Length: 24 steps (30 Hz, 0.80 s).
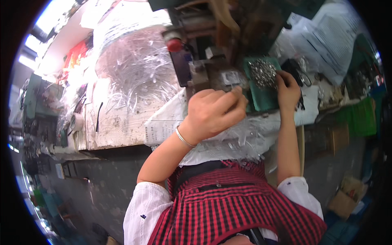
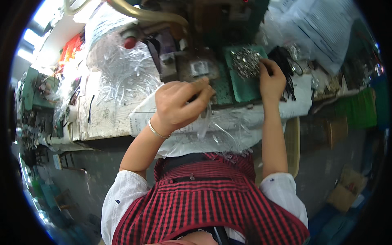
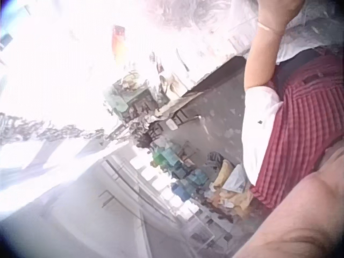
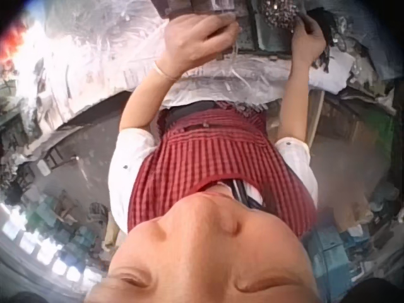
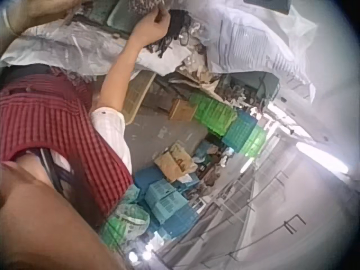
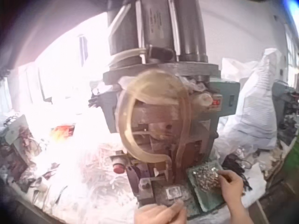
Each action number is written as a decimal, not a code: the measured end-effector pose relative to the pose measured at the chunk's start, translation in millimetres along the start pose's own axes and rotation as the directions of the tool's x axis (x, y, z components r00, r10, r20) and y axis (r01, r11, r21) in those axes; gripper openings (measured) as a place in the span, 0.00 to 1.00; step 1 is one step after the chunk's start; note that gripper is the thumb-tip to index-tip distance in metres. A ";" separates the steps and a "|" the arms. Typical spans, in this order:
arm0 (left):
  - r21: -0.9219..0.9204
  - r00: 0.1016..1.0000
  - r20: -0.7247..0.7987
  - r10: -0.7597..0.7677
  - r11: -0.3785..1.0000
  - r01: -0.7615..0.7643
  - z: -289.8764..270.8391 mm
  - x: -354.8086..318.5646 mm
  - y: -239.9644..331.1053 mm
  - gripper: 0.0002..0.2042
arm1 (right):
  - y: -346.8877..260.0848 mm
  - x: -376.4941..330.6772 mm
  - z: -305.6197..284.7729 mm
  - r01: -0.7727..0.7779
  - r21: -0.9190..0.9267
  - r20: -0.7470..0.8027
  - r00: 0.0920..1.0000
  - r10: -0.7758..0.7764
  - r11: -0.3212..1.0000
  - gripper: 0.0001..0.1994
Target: The person places small metallic components into a press machine and operates the lever to process them. They repeatedly pick up components from a tray, insert them into the machine, and then remove the processed items.
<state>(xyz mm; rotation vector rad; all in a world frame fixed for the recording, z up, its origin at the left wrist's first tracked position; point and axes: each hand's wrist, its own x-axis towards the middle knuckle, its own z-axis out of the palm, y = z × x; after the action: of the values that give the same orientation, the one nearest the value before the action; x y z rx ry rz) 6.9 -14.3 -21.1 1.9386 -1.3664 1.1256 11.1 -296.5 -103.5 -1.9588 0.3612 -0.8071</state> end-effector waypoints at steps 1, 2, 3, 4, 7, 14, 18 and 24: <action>-0.010 1.000 -0.007 -0.014 1.000 0.014 -2.3 -1.4 -0.9 0.10 | -10.0 -4.0 -2.4 -0.041 0.045 0.038 0.999 0.039 0.998 0.09; -0.015 0.999 -0.014 -0.030 0.999 0.030 -3.1 -2.5 -0.7 0.09 | -14.9 -9.7 -5.7 -0.082 0.088 0.082 0.994 0.075 0.993 0.09; -0.001 1.000 -0.007 -0.030 1.000 0.030 -2.7 -7.6 -1.4 0.08 | -2.4 -11.3 -10.5 0.003 0.067 0.048 0.999 -0.006 0.998 0.09; -0.019 1.000 -0.007 -0.018 1.000 0.018 -1.8 -5.9 -2.9 0.07 | 13.7 -9.5 -11.9 0.085 0.060 0.017 0.996 -0.086 0.995 0.09; -0.059 0.990 -0.025 -0.139 0.989 0.137 -5.3 -15.2 9.9 0.10 | 12.3 -18.4 -12.5 0.039 0.020 0.053 0.998 -0.040 0.999 0.10; 0.337 0.656 -0.271 -0.704 0.569 0.750 -149.0 -145.3 -90.2 0.07 | 20.5 -46.0 -39.4 0.068 -0.075 0.037 0.997 -0.066 0.995 0.09; 0.696 0.267 -0.023 -0.964 0.176 0.696 -220.5 -245.2 -235.2 0.07 | 22.1 -34.6 -23.1 0.040 0.023 0.084 0.996 -0.042 0.999 0.10; 0.852 -0.106 -0.165 -0.981 -0.196 0.485 -212.0 -286.5 -272.4 0.14 | 17.9 -39.7 -0.8 0.040 0.092 0.061 0.997 -0.045 0.995 0.09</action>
<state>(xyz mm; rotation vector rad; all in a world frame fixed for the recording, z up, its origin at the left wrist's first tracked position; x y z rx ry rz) 146.3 395.6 -138.4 3.0511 0.8948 0.0629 -17.4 -284.1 -134.1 -1.9073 0.2421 -0.7741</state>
